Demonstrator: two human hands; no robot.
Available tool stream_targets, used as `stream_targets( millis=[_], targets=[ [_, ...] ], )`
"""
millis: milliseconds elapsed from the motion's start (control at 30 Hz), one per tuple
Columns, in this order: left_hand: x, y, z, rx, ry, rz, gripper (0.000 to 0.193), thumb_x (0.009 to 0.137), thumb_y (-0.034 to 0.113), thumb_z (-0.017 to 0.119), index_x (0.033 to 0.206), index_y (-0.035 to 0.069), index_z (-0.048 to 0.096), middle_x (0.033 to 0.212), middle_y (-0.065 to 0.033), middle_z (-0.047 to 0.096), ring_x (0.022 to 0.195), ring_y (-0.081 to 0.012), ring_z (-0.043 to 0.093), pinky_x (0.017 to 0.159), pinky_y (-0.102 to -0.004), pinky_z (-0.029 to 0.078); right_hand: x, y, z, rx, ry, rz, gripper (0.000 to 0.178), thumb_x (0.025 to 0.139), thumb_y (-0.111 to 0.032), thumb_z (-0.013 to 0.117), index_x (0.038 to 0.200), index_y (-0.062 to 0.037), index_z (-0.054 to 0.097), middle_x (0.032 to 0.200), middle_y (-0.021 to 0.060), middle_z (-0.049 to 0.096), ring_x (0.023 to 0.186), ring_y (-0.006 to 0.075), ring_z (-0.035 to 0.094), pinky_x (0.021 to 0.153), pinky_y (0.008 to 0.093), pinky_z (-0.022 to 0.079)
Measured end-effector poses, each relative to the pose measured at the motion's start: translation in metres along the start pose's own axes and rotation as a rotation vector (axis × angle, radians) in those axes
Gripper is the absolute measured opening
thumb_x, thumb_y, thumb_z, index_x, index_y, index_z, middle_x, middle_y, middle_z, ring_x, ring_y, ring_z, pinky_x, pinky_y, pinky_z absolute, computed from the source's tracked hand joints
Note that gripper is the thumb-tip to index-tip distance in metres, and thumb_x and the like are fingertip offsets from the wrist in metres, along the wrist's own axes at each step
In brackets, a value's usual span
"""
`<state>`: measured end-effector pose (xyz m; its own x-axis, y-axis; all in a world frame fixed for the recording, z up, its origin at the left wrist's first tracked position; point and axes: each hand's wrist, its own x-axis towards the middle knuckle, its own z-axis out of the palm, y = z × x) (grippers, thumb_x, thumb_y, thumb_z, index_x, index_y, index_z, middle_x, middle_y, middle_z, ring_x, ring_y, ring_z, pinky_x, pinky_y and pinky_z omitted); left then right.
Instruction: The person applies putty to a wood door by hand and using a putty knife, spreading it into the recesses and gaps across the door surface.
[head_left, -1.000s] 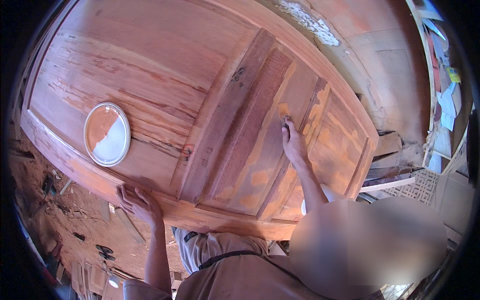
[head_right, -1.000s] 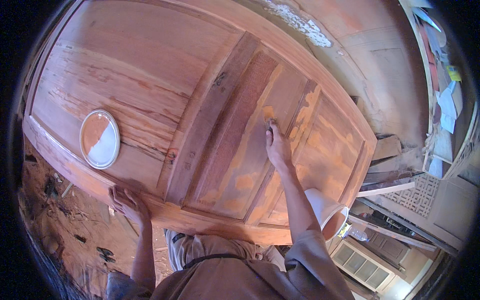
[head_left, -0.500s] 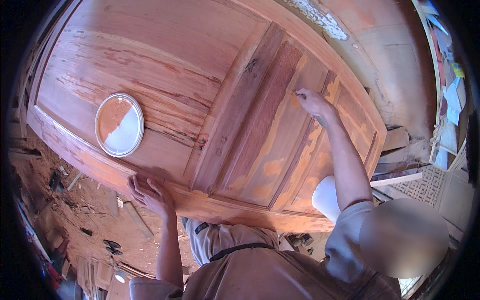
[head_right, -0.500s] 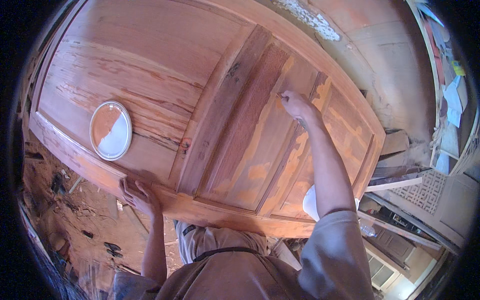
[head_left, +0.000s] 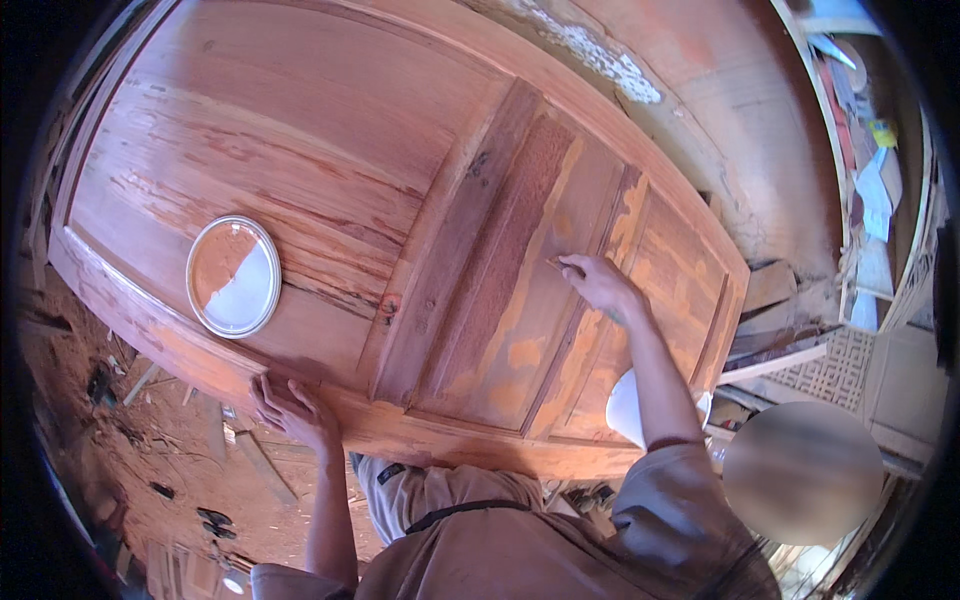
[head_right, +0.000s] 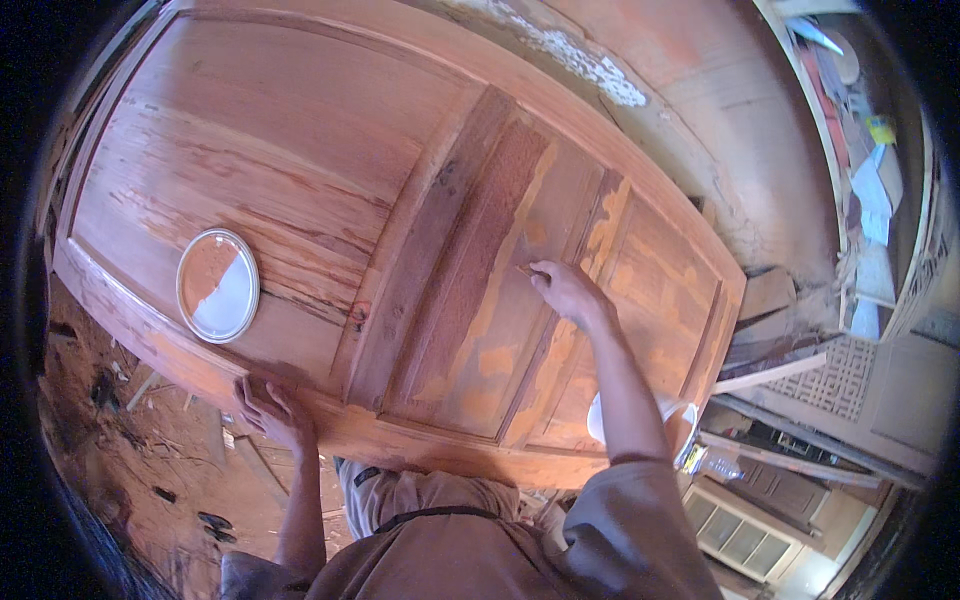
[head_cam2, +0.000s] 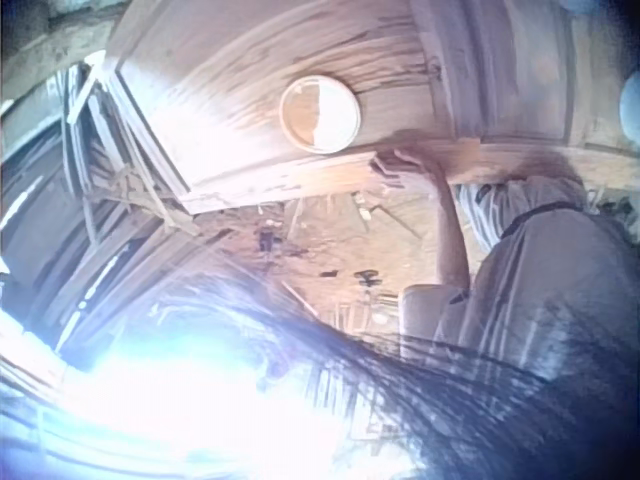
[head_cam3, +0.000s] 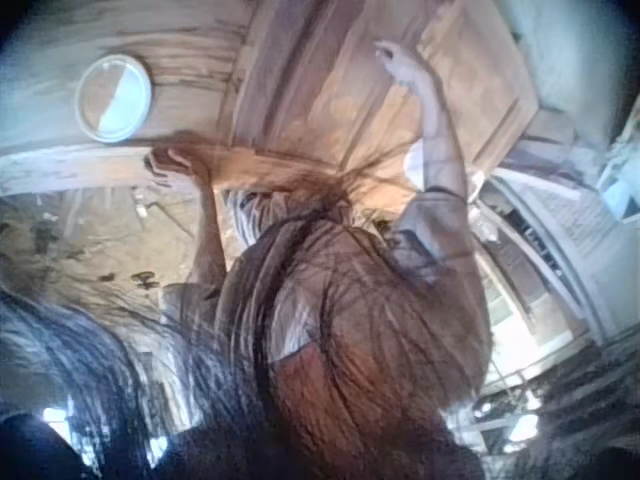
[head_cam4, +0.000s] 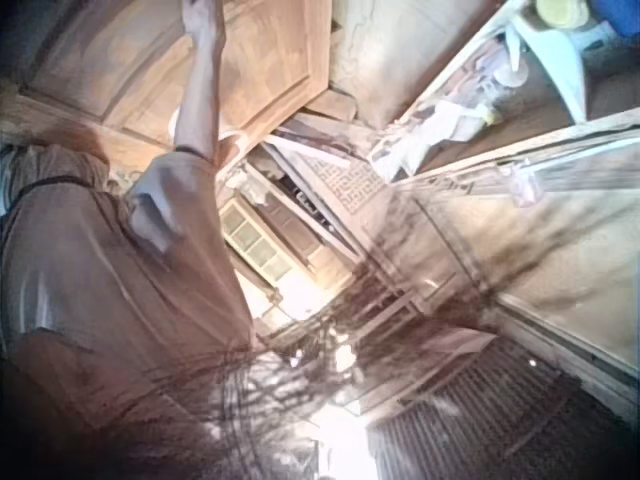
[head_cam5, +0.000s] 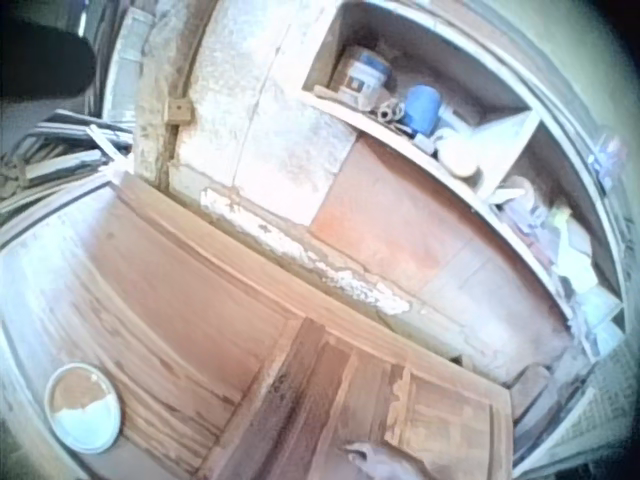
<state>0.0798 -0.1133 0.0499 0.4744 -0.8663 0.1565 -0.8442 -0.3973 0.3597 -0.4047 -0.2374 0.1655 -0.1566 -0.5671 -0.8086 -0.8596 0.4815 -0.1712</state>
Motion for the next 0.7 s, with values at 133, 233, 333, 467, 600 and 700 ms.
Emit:
stream_targets(
  millis=[133,233,333,467,600,700],
  targets=[
    [0.004,0.01,-0.002,0.01,-0.022,0.008,0.057,0.104,0.042,0.047,0.144,0.002,0.044,0.151,-0.021,0.041,0.141,-0.0382,0.036,0.117,-0.0516,0.025,0.018,0.037,0.02,0.221,0.506,-0.087,0.043,0.103,-0.029,0.055,0.145,-0.0174,0.052,0.109,0.0152,0.071,0.07,0.0229,0.067,0.06,0.0382,0.056],
    [0.001,0.004,-0.001,0.041,0.004,0.002,0.054,0.105,0.04,0.048,0.142,0.001,0.046,0.15,-0.0208,0.043,0.142,-0.0368,0.037,0.116,-0.0516,0.026,0.046,0.034,0.03,0.228,0.707,-0.161,0.043,0.103,-0.027,0.053,0.144,-0.016,0.051,0.122,0.0194,0.067,0.1,0.0335,0.066,0.085,0.0434,0.054],
    [0.002,0.009,-0.001,0.058,-0.007,-0.01,0.055,0.104,0.041,0.048,0.142,0.001,0.046,0.151,-0.0207,0.042,0.141,-0.0374,0.037,0.116,-0.0513,0.027,0.064,0.034,0.045,0.244,0.753,-0.152,0.04,0.103,-0.023,0.051,0.142,-0.013,0.052,0.129,0.022,0.063,0.119,0.0403,0.061,0.102,0.0467,0.05],
    [0.001,0.008,0.0,0.013,-0.013,-0.042,0.059,0.104,0.045,0.047,0.144,0.003,0.044,0.152,-0.0192,0.042,0.142,-0.0374,0.036,0.117,-0.0514,0.026,0.061,0.037,0.056,0.145,0.717,-0.085,0.04,0.103,-0.024,0.051,0.141,-0.0123,0.054,0.127,0.0226,0.064,0.115,0.039,0.063,0.097,0.0465,0.052],
    [-0.001,0.008,-0.003,0.044,-0.02,-0.078,0.058,0.104,0.045,0.046,0.144,0.002,0.045,0.15,-0.0199,0.044,0.141,-0.0381,0.038,0.117,-0.0515,0.027,0.023,0.038,0.029,0.074,0.453,0.033,0.041,0.102,-0.027,0.051,0.14,-0.0119,0.054,0.121,0.0214,0.067,0.109,0.0386,0.066,0.093,0.0467,0.053],
    [0.002,0.008,0.001,0.035,-0.01,-0.004,0.055,0.105,0.04,0.046,0.143,0.001,0.045,0.15,-0.0209,0.043,0.14,-0.0381,0.04,0.114,-0.0529,0.029,0.029,0.058,0.01,0.163,0.643,-0.156,0.041,0.103,-0.031,0.05,0.139,-0.0119,0.055,0.117,0.0214,0.069,0.107,0.0381,0.068,0.09,0.0464,0.054]
  ],
)
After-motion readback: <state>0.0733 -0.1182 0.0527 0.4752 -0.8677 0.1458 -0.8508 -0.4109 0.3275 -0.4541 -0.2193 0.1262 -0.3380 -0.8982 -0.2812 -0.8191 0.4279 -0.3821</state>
